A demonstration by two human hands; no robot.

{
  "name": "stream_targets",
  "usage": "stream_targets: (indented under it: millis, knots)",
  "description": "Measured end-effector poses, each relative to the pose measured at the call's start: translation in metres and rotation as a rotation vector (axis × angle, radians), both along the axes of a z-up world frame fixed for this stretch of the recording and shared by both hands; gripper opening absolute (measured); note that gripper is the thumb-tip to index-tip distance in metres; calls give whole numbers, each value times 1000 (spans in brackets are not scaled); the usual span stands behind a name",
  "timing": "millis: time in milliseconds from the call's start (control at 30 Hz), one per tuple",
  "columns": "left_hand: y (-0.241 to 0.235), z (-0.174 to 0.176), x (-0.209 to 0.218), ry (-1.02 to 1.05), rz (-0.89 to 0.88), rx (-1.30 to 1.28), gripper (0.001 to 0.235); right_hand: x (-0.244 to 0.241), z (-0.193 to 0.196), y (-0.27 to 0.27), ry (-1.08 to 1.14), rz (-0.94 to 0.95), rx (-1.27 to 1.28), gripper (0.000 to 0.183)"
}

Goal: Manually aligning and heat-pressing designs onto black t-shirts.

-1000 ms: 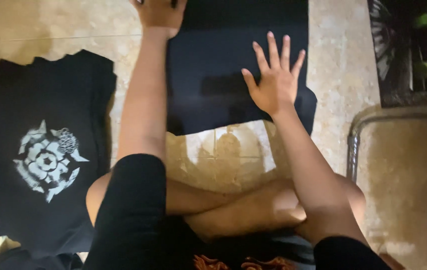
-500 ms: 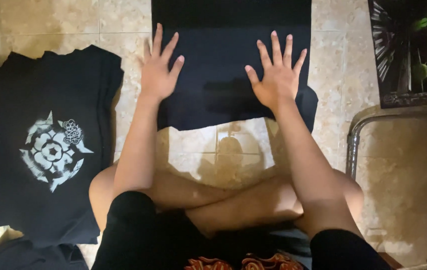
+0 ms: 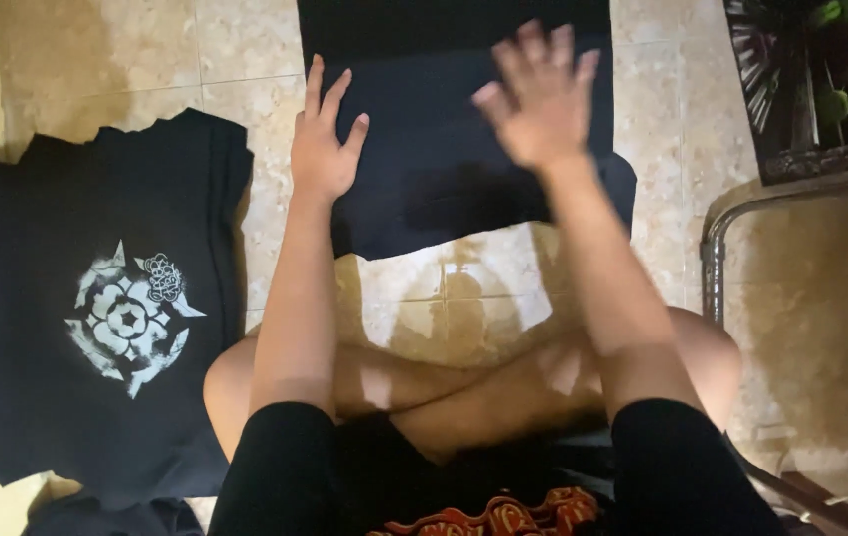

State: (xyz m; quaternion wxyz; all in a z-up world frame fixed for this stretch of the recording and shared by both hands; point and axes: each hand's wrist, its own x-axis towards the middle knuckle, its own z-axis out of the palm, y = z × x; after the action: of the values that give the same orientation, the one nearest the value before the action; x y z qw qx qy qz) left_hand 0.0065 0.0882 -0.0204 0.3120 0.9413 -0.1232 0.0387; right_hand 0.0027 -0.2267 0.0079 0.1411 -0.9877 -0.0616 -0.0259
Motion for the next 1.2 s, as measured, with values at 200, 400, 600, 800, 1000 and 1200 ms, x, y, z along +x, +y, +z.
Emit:
stream_targets:
  millis: [200, 400, 600, 800, 1000, 1200]
  knots:
    - [-4, 10, -1, 30, 5, -18, 51, 12, -20, -85, 258, -419, 160, 70]
    - [3, 7, 3, 54, -72, -243, 50, 3, 3, 13, -286, 209, 41, 63]
    - [4, 7, 1, 43, -75, -228, 49, 61, -35, -43, -175, 57, -26, 67]
    - [1, 14, -2, 74, -53, -235, 49, 85, -29, -76, 232, -324, -22, 81]
    - [1, 10, -1, 27, -66, -204, 49, -20, 27, 51, 319, 367, -149, 80]
    - [1, 11, -2, 83, -45, -198, 51, 8, -5, -65, 123, -73, 77, 69]
